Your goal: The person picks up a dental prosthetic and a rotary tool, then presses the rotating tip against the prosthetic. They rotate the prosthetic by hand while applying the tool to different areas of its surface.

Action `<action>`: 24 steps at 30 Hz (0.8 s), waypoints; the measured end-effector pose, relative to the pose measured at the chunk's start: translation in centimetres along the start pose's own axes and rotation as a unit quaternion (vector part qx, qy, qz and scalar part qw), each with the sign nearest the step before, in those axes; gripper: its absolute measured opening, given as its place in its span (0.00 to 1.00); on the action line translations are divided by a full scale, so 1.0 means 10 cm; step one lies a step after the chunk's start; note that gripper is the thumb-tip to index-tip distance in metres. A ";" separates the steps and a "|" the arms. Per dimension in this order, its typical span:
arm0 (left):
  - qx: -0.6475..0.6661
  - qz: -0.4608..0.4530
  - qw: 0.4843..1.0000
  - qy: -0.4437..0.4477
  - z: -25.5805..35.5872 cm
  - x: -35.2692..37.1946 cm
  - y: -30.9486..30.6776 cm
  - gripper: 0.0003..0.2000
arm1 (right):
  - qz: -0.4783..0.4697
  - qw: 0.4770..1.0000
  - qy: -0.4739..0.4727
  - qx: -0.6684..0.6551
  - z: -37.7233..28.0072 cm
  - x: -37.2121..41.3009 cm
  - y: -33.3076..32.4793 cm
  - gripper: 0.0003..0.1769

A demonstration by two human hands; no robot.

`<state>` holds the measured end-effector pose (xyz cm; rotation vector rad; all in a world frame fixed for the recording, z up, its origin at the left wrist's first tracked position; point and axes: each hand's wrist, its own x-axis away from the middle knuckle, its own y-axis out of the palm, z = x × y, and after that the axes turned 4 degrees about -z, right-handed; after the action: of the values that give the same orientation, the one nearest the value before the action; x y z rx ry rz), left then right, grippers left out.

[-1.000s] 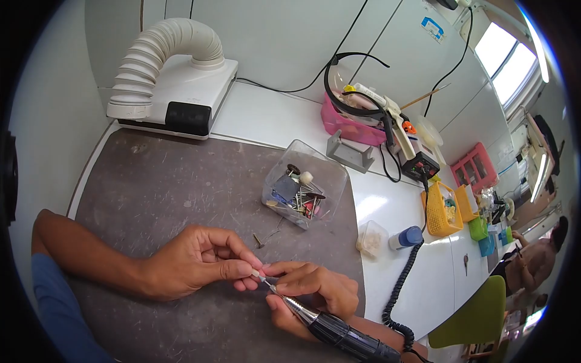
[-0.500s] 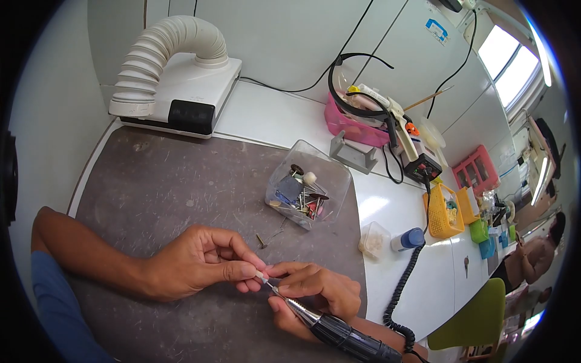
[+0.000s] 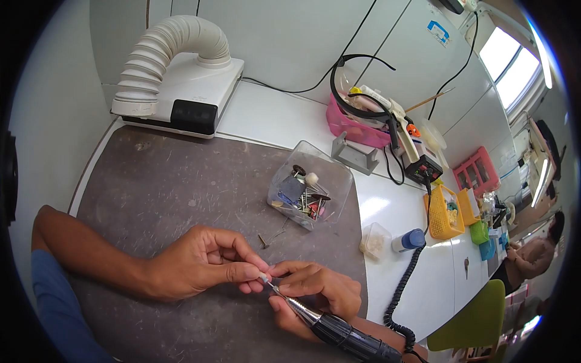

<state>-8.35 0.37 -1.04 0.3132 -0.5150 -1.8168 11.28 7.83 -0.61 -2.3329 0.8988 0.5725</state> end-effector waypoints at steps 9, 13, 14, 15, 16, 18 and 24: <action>0.000 0.000 1.000 0.001 0.01 0.00 0.01 0.09 | -0.008 1.000 -0.001 -0.003 0.00 0.01 -0.01 0.14; -0.005 -0.001 1.000 0.000 0.01 0.00 0.00 0.09 | -0.011 1.000 0.016 -0.017 -0.03 0.01 -0.02 0.14; -0.005 0.000 1.000 0.000 0.00 0.00 -0.01 0.09 | -0.011 1.000 0.016 -0.017 -0.03 0.02 -0.02 0.14; -0.004 0.001 1.000 -0.001 0.01 0.00 -0.01 0.09 | -0.011 1.000 0.011 -0.011 -0.02 0.02 -0.02 0.14; -0.002 0.002 1.000 -0.002 0.01 0.00 -0.01 0.09 | -0.011 1.000 0.007 -0.004 -0.01 0.03 -0.02 0.14; -0.003 0.001 1.000 -0.004 0.01 0.00 -0.01 0.09 | -0.012 1.000 0.008 -0.006 -0.01 0.02 -0.03 0.14; -0.010 0.000 1.000 -0.001 0.01 0.00 -0.01 0.10 | -0.010 1.000 0.006 -0.012 -0.01 0.01 -0.01 0.14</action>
<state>-8.44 0.44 -1.04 0.2967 -0.4973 -1.8215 11.45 7.82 -0.56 -2.3660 0.8781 0.5642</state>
